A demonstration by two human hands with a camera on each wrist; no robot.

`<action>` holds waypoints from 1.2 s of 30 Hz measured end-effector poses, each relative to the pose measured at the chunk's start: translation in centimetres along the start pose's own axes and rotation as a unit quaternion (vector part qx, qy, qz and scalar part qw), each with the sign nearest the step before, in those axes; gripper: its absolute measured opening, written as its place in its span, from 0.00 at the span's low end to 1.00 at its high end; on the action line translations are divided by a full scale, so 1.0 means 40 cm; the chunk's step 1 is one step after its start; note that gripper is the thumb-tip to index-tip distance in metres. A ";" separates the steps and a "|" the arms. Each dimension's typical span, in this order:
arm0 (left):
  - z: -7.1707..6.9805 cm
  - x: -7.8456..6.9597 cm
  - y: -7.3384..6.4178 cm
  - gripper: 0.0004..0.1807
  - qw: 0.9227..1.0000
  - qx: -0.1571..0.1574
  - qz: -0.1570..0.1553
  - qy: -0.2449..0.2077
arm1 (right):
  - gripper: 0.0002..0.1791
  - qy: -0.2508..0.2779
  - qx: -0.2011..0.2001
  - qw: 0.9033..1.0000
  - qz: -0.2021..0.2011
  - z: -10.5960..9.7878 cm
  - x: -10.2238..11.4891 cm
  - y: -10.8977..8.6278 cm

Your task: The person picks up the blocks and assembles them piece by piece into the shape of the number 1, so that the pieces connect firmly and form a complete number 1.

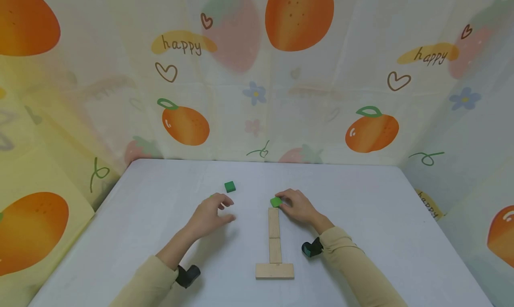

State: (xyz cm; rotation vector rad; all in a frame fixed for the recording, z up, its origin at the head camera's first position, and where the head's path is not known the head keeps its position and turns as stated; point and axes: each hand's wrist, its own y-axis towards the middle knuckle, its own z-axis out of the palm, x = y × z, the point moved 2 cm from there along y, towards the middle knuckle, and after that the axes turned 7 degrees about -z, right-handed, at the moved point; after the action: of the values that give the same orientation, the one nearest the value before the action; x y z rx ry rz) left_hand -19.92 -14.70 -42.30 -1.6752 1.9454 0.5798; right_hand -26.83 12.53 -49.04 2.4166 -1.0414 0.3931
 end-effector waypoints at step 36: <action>-0.004 0.162 0.088 0.27 0.981 -0.033 -0.185 0.047 | 0.16 0.007 -0.005 1.000 -0.002 0.002 -0.002 -0.003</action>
State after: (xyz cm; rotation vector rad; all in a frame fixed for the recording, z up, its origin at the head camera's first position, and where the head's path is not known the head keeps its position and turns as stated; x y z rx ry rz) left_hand -24.17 -19.27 -46.24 -2.0744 1.6265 0.4328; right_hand -26.81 12.62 -49.19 2.4030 -1.0303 0.4026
